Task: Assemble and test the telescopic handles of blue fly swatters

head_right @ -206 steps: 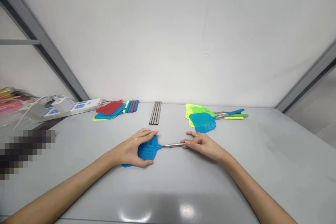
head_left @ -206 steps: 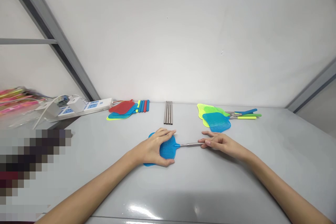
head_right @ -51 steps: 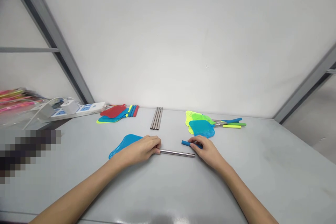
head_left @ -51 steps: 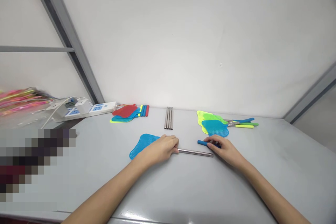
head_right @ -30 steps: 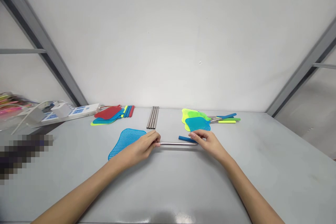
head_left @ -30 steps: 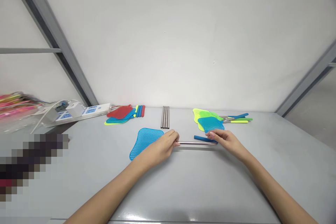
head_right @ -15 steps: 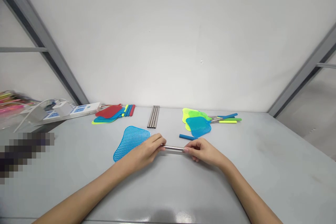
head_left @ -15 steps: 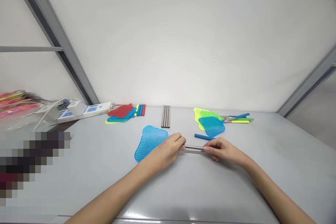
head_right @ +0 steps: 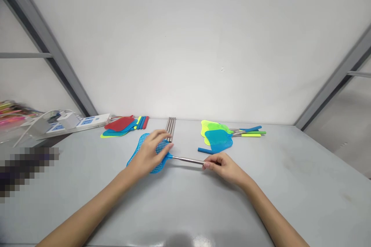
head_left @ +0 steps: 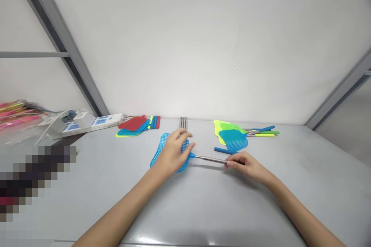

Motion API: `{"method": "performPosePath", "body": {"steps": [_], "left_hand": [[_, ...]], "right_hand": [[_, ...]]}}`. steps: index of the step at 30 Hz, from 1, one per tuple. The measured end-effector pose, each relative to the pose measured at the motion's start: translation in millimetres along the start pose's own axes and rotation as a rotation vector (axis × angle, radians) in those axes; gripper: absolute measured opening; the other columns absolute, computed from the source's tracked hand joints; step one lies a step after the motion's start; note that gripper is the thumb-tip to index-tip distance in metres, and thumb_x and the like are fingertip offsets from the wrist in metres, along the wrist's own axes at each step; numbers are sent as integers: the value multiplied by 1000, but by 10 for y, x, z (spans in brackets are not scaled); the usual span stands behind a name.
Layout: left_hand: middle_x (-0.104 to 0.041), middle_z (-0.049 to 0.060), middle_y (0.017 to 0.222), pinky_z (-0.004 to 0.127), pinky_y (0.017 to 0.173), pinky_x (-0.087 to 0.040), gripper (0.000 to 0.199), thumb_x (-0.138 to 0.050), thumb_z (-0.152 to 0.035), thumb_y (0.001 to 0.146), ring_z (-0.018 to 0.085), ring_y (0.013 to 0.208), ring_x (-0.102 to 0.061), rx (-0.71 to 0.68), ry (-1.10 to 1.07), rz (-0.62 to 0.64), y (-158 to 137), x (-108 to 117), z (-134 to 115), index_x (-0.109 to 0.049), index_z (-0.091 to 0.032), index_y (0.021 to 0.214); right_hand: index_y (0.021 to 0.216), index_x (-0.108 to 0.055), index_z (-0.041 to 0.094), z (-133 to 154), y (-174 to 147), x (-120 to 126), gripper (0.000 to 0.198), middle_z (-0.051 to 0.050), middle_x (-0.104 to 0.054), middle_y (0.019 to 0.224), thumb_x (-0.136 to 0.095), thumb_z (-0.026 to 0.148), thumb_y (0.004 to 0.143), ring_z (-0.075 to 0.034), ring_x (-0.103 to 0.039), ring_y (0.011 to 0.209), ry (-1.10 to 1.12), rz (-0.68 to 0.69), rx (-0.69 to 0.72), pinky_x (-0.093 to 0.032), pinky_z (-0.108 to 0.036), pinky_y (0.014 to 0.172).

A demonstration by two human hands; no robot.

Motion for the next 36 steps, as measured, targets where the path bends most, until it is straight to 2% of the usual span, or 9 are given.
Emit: {"method": "performPosePath", "body": {"steps": [3, 5, 6, 7, 9, 11, 17, 25, 36], "left_hand": [[-47, 9, 112, 39, 97, -30, 31, -49, -34, 80, 24, 110, -41, 213, 37, -170, 51, 257, 340, -49, -17, 106], [-47, 11, 116, 44, 93, -35, 45, -56, -41, 73, 27, 108, -45, 446, -85, -157, 22, 297, 600, -47, -16, 111], [-50, 12, 114, 43, 88, -40, 49, -58, -43, 71, 27, 102, -50, 563, -228, -86, -11, 237, 701, -47, -16, 111], [-54, 11, 111, 42, 84, -43, 49, -57, -46, 72, 26, 98, -54, 630, -440, 64, -39, 98, 723, -49, -16, 110], [-59, 11, 107, 38, 80, -47, 50, -56, -49, 72, 25, 94, -58, 689, -805, 323, -109, -121, 617, -52, -16, 108], [-62, 11, 104, 36, 80, -48, 49, -60, -48, 70, 25, 93, -59, 700, -979, 421, -151, -187, 515, -55, -14, 105], [-64, 12, 101, 37, 80, -49, 46, -68, -41, 65, 26, 90, -61, 679, -1019, 431, -172, -230, 479, -59, -14, 101], [-67, 10, 95, 36, 76, -51, 43, -70, -39, 63, 25, 85, -63, 656, -971, 375, -191, -379, 569, -62, -14, 96], [-67, 8, 92, 32, 73, -53, 35, -69, -34, 65, 21, 81, -64, 545, -944, 328, -188, -394, 452, -62, -13, 92]], "right_hand": [[70, -66, 17, 22, -15, 95, 32, 0, -48, 54, -47, 41, 80, -12, -37, 51, -28, -56, 11, -24, -23, 49], [70, -66, 17, 19, -22, 159, 33, 1, -43, 51, -46, 41, 80, -11, -33, 49, -53, -97, 12, -22, -23, 48], [70, -66, 17, 13, -25, 177, 34, 2, -42, 51, -46, 42, 81, -11, -32, 49, -61, -104, 13, -22, -23, 48], [71, -66, 17, 6, -26, 184, 34, 2, -42, 51, -45, 42, 81, -11, -32, 50, -66, -100, 17, -22, -23, 48], [73, -66, 18, -9, -26, 172, 33, 1, -45, 54, -45, 42, 81, -12, -34, 52, -78, -72, 28, -23, -23, 49], [74, -66, 18, -29, -26, 150, 34, 0, -48, 56, -44, 43, 82, -12, -35, 53, -101, -43, 31, -25, -23, 49], [69, -59, 15, -89, -28, 70, 36, -1, -48, 57, -40, 43, 84, -13, -37, 54, -167, 27, -5, -28, -24, 51], [67, -56, 14, -170, -30, -29, 38, 4, -32, 54, -38, 43, 85, -10, -29, 52, -133, 59, -67, -22, -23, 49], [65, -55, 12, -210, -109, -146, 43, 5, -29, 49, -42, 49, 82, -7, -23, 45, 106, 197, -172, -15, -23, 44]]}}
Point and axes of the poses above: each hand's wrist, its own y-axis towards the middle knuckle, its own x-axis out of the back of the hand, z = x × y, the point moved 8 cm from there along y, towards the middle knuckle
